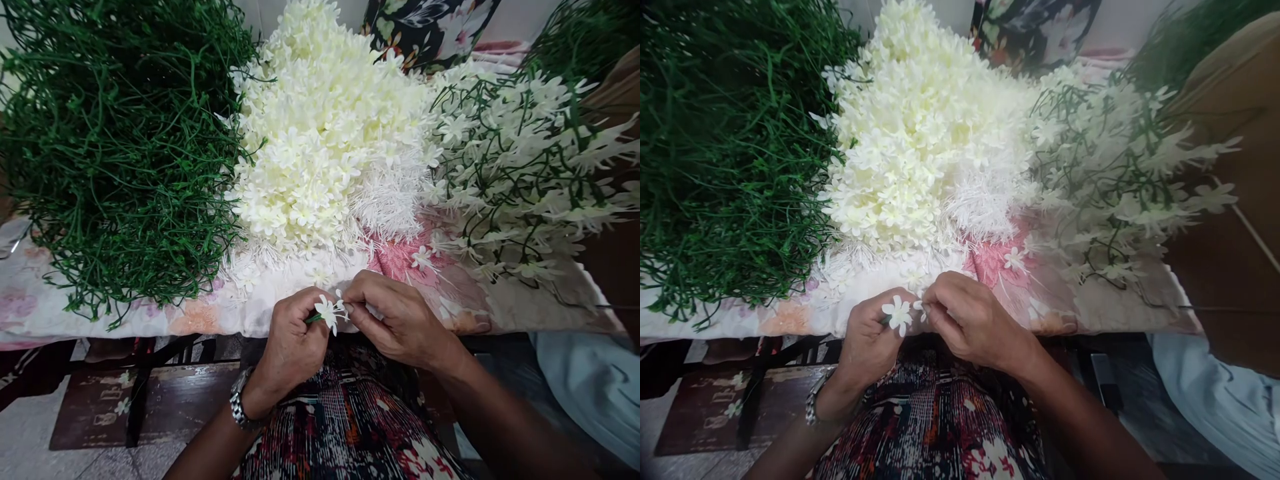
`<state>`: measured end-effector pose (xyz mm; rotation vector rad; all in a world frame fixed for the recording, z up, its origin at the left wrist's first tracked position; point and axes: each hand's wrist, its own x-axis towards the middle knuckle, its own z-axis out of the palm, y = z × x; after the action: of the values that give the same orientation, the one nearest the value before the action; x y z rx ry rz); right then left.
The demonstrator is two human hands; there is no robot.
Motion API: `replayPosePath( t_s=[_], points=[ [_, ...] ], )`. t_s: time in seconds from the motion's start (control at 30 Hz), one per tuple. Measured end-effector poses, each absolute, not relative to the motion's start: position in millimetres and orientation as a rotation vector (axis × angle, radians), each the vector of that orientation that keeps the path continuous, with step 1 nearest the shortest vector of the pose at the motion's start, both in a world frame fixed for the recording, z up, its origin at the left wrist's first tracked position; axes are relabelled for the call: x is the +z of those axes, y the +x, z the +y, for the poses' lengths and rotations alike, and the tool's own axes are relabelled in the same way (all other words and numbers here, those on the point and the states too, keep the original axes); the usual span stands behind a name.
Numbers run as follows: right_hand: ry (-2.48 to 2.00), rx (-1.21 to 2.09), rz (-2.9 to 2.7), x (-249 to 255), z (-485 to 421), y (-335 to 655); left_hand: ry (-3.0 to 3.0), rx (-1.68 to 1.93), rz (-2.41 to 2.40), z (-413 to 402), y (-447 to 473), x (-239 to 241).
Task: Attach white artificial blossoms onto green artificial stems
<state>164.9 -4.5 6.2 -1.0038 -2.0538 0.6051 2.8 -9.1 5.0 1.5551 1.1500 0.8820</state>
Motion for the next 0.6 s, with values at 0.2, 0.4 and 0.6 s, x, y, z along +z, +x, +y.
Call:
replayPosePath(
  t_s=[0.2, 0.4, 0.6],
  points=[
    [-0.963, 0.539, -2.051, 0.3, -4.2, 165.0, 1.533, 0.850, 1.190, -7.5, 5.5, 6.5],
    [-0.940, 0.489, -2.070, -2.7, -3.0, 164.8, 1.551, 0.882, 1.193, -6.1, 7.6, 9.6],
    [-0.938, 0.478, -2.089, -2.3, -2.2, 164.4, 1.547, 0.873, 1.227, -6.1, 9.9, 10.1]
  ],
)
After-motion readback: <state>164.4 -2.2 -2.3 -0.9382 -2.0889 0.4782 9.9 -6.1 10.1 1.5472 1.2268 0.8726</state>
